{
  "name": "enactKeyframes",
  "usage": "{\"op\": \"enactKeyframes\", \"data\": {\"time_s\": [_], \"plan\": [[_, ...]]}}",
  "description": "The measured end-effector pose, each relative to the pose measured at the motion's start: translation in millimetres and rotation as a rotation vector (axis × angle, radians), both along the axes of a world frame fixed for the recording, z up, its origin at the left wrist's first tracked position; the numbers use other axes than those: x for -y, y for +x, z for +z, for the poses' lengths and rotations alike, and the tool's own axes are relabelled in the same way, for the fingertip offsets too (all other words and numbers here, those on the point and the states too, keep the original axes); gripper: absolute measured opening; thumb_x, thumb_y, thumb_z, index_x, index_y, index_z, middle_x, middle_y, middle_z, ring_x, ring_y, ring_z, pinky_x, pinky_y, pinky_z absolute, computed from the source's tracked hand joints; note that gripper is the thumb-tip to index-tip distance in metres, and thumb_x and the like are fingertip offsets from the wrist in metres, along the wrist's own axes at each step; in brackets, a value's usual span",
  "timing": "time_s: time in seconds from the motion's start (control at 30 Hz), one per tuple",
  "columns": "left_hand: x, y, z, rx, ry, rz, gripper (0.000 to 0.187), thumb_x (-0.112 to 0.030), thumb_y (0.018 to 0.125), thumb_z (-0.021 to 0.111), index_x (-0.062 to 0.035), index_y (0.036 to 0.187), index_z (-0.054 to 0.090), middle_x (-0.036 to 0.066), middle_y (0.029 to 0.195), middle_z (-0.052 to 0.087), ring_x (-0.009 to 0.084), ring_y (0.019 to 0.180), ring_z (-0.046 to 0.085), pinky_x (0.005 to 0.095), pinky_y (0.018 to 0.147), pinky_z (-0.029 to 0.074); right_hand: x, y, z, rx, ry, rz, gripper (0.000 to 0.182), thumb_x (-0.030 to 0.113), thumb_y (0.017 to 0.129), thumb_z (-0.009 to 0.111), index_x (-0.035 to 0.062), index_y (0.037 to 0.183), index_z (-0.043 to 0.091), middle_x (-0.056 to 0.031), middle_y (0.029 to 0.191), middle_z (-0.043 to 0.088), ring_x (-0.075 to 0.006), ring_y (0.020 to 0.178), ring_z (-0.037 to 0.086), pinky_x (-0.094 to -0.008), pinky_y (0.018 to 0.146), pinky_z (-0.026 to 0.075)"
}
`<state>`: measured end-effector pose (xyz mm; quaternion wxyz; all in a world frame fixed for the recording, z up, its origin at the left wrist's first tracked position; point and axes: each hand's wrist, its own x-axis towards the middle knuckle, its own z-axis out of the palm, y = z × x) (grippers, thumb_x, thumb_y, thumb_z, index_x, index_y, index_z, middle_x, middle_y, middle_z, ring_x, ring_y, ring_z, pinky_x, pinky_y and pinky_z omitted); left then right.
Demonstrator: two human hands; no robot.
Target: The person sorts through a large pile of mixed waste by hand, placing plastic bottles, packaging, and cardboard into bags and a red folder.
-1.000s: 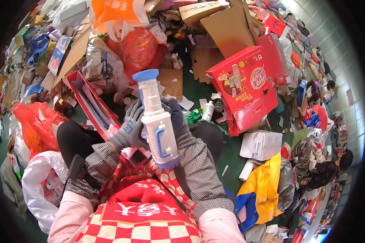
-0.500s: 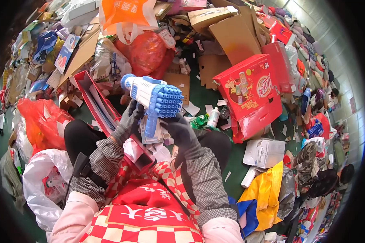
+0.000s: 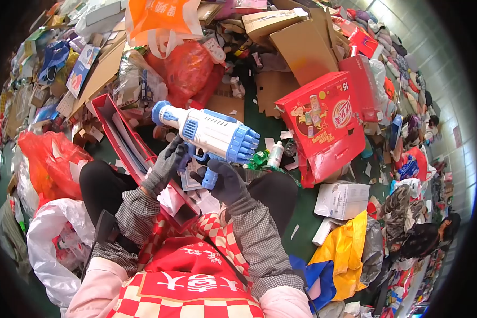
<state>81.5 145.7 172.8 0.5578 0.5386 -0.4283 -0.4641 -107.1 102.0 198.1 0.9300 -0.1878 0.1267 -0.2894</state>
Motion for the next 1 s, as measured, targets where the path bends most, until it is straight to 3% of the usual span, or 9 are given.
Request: {"op": "enactKeyframes", "data": {"time_s": [0.17, 0.23, 0.4, 0.6, 0.67, 0.73, 0.87, 0.93, 1.0], "plan": [[4, -1, -12, 0.172, -0.076, 0.042, 0.052, -0.032, 0.090, 0.045, -0.0136, 0.137, 0.033, 0.020, 0.116, 0.047, 0.0289, 0.098, 0.053, 0.0336, 0.076, 0.048, -1, -7, -22, -0.168, -0.302, -0.012, 0.018, 0.013, 0.082, 0.055, 0.0005, 0.094, 0.060, -0.0143, 0.092, 0.061, -0.0314, 0.098, 0.057, -0.0453, 0.084, 0.047], [4, -2, -10, 0.251, -0.123, 0.052, 0.053, -0.032, 0.090, 0.046, -0.0141, 0.137, 0.032, 0.019, 0.113, 0.047, 0.0263, 0.096, 0.054, 0.0329, 0.073, 0.049, -7, -6, -26, -0.249, -0.360, -0.084, 0.018, 0.006, 0.080, 0.055, -0.0001, 0.096, 0.061, -0.0148, 0.096, 0.061, -0.0306, 0.091, 0.060, -0.0477, 0.085, 0.047], [7, 0, -12, 0.127, -0.191, -0.080, 0.057, -0.030, 0.089, 0.050, -0.0092, 0.138, 0.029, 0.013, 0.116, 0.046, 0.0199, 0.102, 0.050, 0.0296, 0.089, 0.041, -11, -11, -12, -0.119, -0.132, -0.047, 0.039, -0.004, 0.075, 0.059, 0.0005, 0.113, 0.051, -0.0079, 0.091, 0.060, -0.0164, 0.085, 0.060, -0.0280, 0.070, 0.050], [7, 3, -3, -0.059, -0.109, -0.129, 0.054, -0.031, 0.089, 0.053, -0.0052, 0.133, 0.038, 0.009, 0.121, 0.046, 0.0178, 0.110, 0.046, 0.0296, 0.095, 0.036, -10, -15, -19, -0.385, -0.628, -0.068, 0.054, 0.012, 0.074, 0.069, 0.0017, 0.122, 0.045, -0.0075, 0.103, 0.058, -0.0164, 0.090, 0.058, -0.0305, 0.076, 0.049], [13, 6, -23, 0.010, -0.193, -0.087, 0.047, -0.024, 0.088, 0.056, -0.0039, 0.128, 0.041, 0.005, 0.112, 0.051, 0.0134, 0.099, 0.050, 0.0273, 0.085, 0.042, 3, -21, -69, -0.785, -1.836, -0.542, 0.050, 0.025, 0.075, 0.067, 0.0037, 0.115, 0.048, -0.0090, 0.107, 0.056, -0.0220, 0.094, 0.055, -0.0393, 0.083, 0.044], [13, 5, -27, -0.147, -0.147, -0.045, 0.041, -0.018, 0.087, 0.057, -0.0022, 0.123, 0.044, 0.003, 0.107, 0.055, 0.0123, 0.095, 0.052, 0.0270, 0.081, 0.045, 13, -32, -115, -0.968, -2.322, -1.292, 0.034, 0.024, 0.075, 0.065, 0.0055, 0.101, 0.055, -0.0101, 0.110, 0.052, -0.0255, 0.098, 0.053, -0.0450, 0.085, 0.041], [7, -2, 18, -0.878, -0.079, -0.020, 0.032, -0.020, 0.089, 0.052, 0.0001, 0.114, 0.050, 0.007, 0.104, 0.060, 0.0175, 0.093, 0.059, 0.0313, 0.086, 0.046, -7, -3, -36, -1.170, -1.938, -0.861, 0.036, 0.019, 0.082, 0.056, 0.0048, 0.114, 0.047, -0.0132, 0.112, 0.050, -0.0277, 0.105, 0.049, -0.0413, 0.087, 0.041], [-5, -1, 53, -0.928, -0.048, -0.179, 0.036, -0.030, 0.093, 0.046, -0.0038, 0.117, 0.050, 0.008, 0.106, 0.059, 0.0160, 0.097, 0.057, 0.0314, 0.087, 0.045, -15, 6, -4, -1.257, -1.645, -0.523, 0.045, 0.015, 0.084, 0.053, 0.0027, 0.125, 0.042, -0.0153, 0.117, 0.048, -0.0291, 0.114, 0.046, -0.0392, 0.089, 0.041], [-7, -2, 41, -0.698, 0.049, -0.128, 0.043, -0.035, 0.091, 0.049, -0.0058, 0.123, 0.044, 0.008, 0.109, 0.056, 0.0161, 0.101, 0.054, 0.0314, 0.091, 0.042, -16, 6, -17, -1.466, -1.803, -0.594, 0.045, 0.013, 0.082, 0.054, 0.0006, 0.124, 0.043, -0.0194, 0.119, 0.046, -0.0326, 0.114, 0.046, -0.0410, 0.086, 0.043]]}}
